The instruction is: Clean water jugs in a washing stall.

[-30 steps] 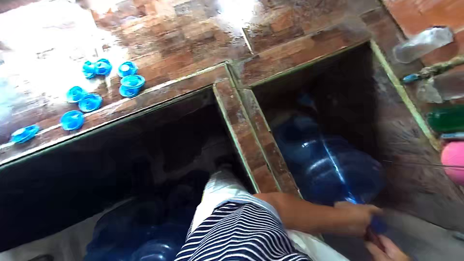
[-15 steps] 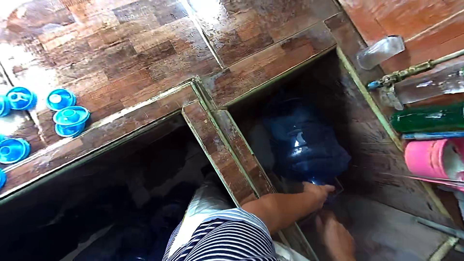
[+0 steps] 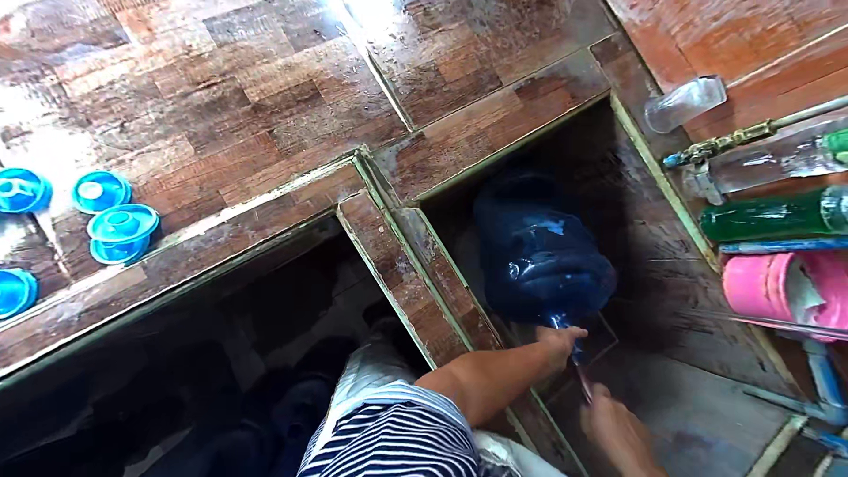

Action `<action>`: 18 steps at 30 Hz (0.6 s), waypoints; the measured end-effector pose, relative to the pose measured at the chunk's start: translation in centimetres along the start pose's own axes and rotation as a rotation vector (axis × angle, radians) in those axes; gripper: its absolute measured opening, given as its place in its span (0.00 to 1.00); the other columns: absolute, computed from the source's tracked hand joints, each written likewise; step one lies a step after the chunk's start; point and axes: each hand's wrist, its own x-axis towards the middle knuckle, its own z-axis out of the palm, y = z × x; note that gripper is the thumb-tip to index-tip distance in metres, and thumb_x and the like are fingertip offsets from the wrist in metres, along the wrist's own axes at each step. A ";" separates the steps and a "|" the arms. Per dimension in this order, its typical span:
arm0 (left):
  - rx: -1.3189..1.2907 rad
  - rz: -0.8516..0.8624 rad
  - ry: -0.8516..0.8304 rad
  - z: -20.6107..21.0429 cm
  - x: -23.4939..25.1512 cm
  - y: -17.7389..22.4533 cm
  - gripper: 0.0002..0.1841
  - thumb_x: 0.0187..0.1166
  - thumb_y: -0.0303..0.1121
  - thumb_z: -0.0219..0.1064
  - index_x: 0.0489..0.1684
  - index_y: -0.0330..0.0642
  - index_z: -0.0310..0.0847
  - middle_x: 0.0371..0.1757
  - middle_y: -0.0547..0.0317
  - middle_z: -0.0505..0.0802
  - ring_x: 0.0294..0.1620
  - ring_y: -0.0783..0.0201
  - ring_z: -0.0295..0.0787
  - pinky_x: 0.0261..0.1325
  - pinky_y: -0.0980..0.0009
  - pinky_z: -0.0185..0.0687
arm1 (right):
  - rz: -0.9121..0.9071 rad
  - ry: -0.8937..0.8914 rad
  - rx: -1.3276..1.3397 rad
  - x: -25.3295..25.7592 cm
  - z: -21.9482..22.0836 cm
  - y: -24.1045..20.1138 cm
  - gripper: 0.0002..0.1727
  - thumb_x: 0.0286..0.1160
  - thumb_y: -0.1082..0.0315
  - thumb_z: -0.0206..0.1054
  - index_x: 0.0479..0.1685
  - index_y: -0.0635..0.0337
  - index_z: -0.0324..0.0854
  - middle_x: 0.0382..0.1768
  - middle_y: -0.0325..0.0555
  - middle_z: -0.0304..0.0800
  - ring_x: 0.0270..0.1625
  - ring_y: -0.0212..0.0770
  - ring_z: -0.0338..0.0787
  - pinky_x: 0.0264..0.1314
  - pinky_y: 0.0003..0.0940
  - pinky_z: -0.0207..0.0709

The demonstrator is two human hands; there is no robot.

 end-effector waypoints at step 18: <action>-0.366 0.168 -0.389 -1.8 -2.6 2.8 0.18 0.92 0.48 0.47 0.48 0.42 0.72 0.29 0.56 0.87 0.26 0.63 0.86 0.31 0.69 0.85 | -0.326 -0.307 1.425 0.1 -1.4 -3.1 0.19 0.77 0.75 0.43 0.21 0.47 0.72 0.05 0.23 0.63 0.05 0.17 0.60 0.08 0.12 0.54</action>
